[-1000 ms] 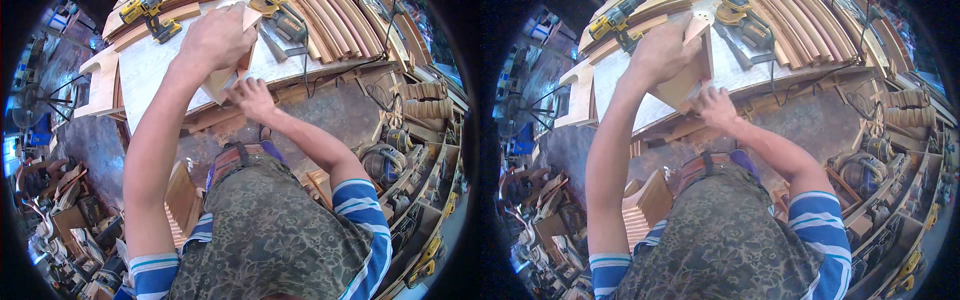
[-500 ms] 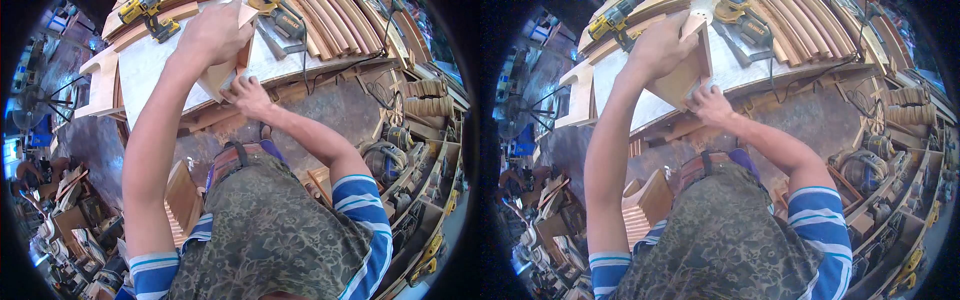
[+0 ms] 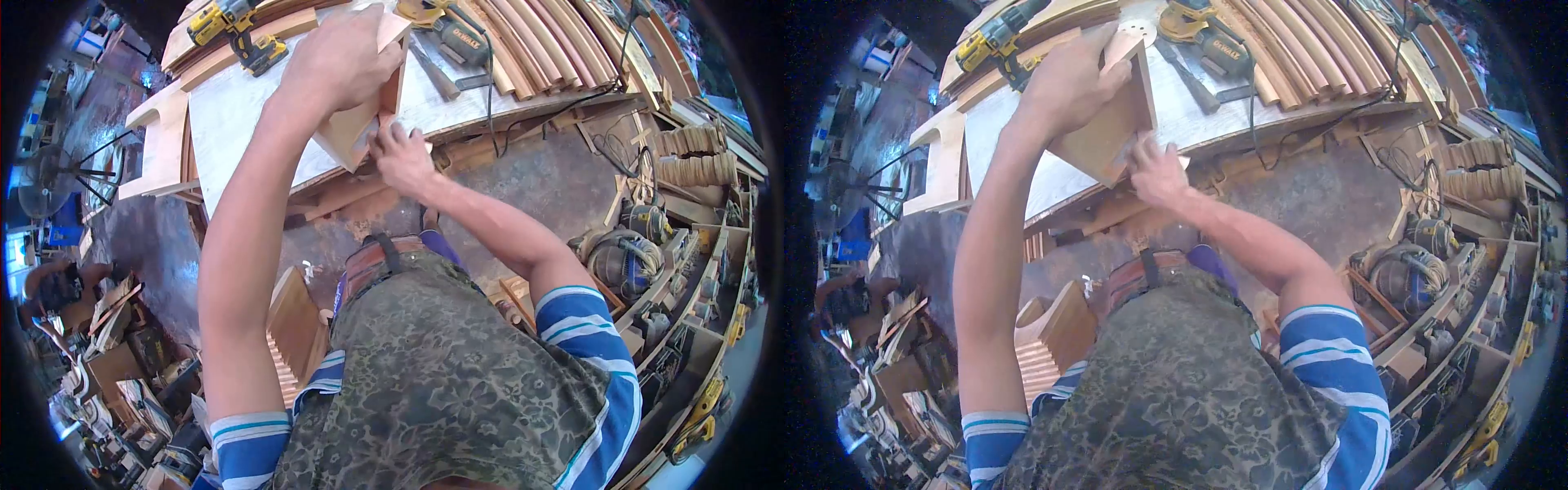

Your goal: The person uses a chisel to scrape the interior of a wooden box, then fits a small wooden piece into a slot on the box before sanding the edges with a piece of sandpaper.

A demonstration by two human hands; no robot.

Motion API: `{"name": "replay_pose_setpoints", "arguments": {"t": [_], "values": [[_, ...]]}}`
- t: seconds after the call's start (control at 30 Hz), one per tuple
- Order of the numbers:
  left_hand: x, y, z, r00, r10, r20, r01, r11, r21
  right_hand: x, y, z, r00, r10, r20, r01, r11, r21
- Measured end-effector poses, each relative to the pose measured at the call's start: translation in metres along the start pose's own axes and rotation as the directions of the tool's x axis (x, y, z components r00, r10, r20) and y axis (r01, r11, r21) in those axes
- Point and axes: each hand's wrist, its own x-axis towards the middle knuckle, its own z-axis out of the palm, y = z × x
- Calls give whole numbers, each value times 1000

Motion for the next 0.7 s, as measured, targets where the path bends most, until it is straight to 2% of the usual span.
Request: {"name": "replay_pose_setpoints", "arguments": {"t": [0.03, 0.07, 0.13, 0.27, 0.37, 0.4, 0.43, 0.53, 0.57, 0.67, 0.7], "values": [[0, 5, -4, 996, -45, 72, 47, 998, -34, 0, 2, 6, 999, -16, -43, 17, 999, 31], [3, 2, -3, 997, -39, 73, 41, 999, -35, 8, 11, -4, 999, -10, -42, 11, 1000, 29], [1, -4, 2, 998, -30, 52, 33, 999, -42, 19, 28, -20, 975, 184, 125, -198, 974, 108], [4, 0, -1, 996, -60, 67, 61, 998, -9, 7, 0, 0, 989, 150, -16, -150, 988, 28], [1, 0, 4, 991, -79, 107, 81, 997, -15, 20, 17, -3, 981, 192, 35, -195, 975, 104], [-1, -1, 5, 995, -60, 81, 64, 997, -41, 22, 18, -5, 971, 226, 75, -234, 965, 115], [0, -3, 4, 998, -39, 45, 41, 997, -59, 22, 12, -1, 970, 242, 32, -244, 965, 94], [-1, -1, 2, 1000, -15, 26, 16, 1000, -16, 15, 2, -1, 970, 243, 12, -243, 964, 105], [0, 1, 0, 996, -62, 71, 63, 998, -11, 17, 9, -7, 972, 216, 88, -224, 970, 98], [1, -1, -2, 994, -64, 92, 69, 997, -44, 25, 15, -5, 977, 158, 143, -172, 981, 89], [-1, -1, -2, 994, -66, 92, 70, 997, -41, 23, 12, -1, 981, 172, 94, -180, 980, 84]]}}
